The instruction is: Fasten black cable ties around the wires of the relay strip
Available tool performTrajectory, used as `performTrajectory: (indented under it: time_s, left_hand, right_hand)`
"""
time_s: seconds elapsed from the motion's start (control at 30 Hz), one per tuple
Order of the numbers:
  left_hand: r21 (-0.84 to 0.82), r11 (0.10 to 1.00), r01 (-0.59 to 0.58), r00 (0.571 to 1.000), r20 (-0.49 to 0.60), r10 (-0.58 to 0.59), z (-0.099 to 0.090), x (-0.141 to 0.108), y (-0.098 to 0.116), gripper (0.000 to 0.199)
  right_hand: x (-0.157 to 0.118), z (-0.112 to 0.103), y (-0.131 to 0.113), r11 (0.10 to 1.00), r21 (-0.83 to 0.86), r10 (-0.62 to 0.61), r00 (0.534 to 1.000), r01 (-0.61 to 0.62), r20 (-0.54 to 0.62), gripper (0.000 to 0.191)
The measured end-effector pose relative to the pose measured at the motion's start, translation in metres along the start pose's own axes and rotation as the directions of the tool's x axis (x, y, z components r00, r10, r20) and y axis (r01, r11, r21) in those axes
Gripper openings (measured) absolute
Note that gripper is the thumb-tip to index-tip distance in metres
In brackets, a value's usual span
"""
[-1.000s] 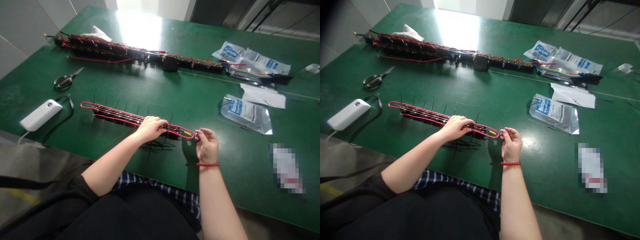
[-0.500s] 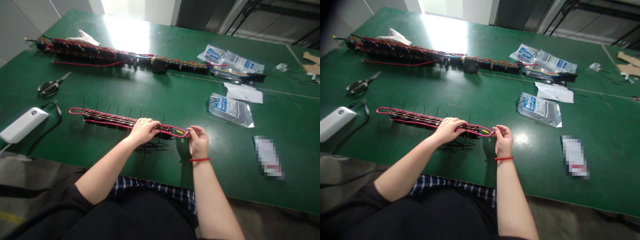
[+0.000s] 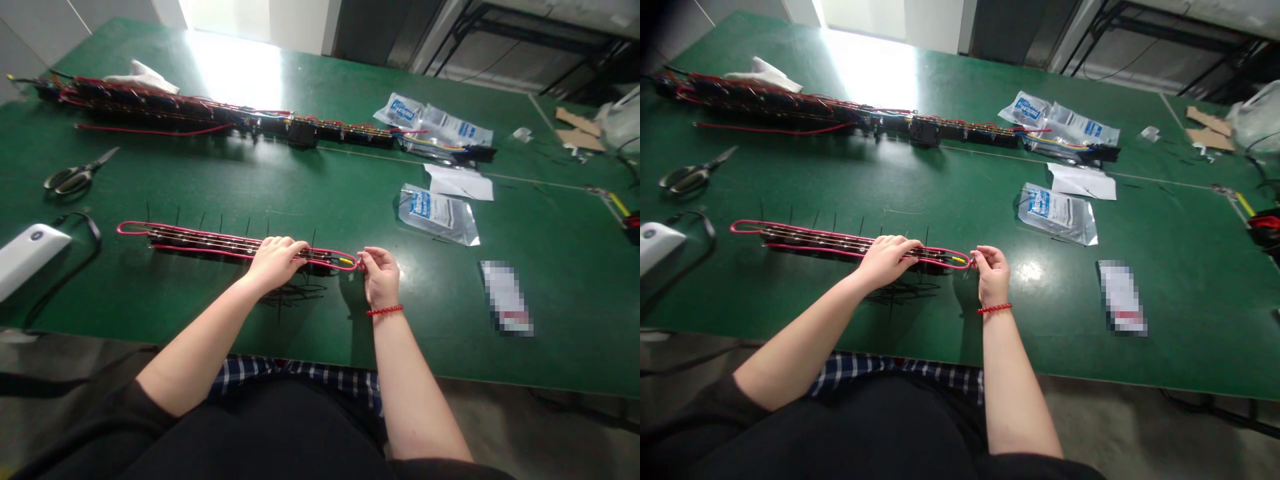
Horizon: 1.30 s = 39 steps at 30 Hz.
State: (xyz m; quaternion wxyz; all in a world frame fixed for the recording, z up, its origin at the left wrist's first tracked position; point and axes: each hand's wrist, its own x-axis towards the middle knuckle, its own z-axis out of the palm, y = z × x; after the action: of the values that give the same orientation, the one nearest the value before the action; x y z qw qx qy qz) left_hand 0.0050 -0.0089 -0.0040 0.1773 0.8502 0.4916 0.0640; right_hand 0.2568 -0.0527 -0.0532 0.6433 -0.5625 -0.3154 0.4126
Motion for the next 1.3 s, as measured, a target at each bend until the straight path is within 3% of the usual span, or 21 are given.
performTrajectory:
  time_s: [0.37,0.6,0.9,1.0,1.1,1.2,1.3]
  left_hand:
    - [0.041,0.999,-0.007,0.999,-0.033,0.009,0.004,-0.002,0.001,0.031]
    - [0.074,0.997,-0.02,1.0,-0.023,0.022,0.003,-0.002,0.002,0.034]
    - [0.089,0.996,-0.027,0.999,-0.041,0.03,0.006,-0.001,0.001,0.033]
    - [0.113,0.993,-0.031,0.998,-0.056,0.038,0.007,-0.001,0.001,0.032]
    - [0.142,0.988,-0.053,0.996,-0.067,0.063,0.009,-0.001,0.001,0.033]
    - [0.163,0.984,-0.064,0.995,-0.071,0.077,0.01,-0.001,0.0,0.034]
    - [0.166,0.984,-0.06,0.994,-0.078,0.074,0.012,0.0,0.0,0.034]
  right_hand:
    - [0.0,0.002,0.0,1.0,-0.011,-0.007,0.999,0.007,-0.039,0.026]
    - [0.004,0.003,-0.005,0.993,0.111,0.039,0.997,-0.031,-0.069,0.029]
    - [0.016,0.015,-0.027,0.982,0.171,-0.069,0.996,0.079,-0.065,0.026]
    - [0.024,0.03,-0.04,0.98,0.159,-0.12,0.993,0.12,-0.008,0.026]
    - [0.031,0.05,-0.047,0.983,0.152,-0.124,0.984,0.104,0.13,0.025]
    - [0.034,0.069,-0.046,0.991,0.112,-0.098,0.949,0.067,0.298,0.024]
    - [0.032,0.081,-0.038,0.998,0.052,-0.048,0.922,0.03,0.384,0.025]
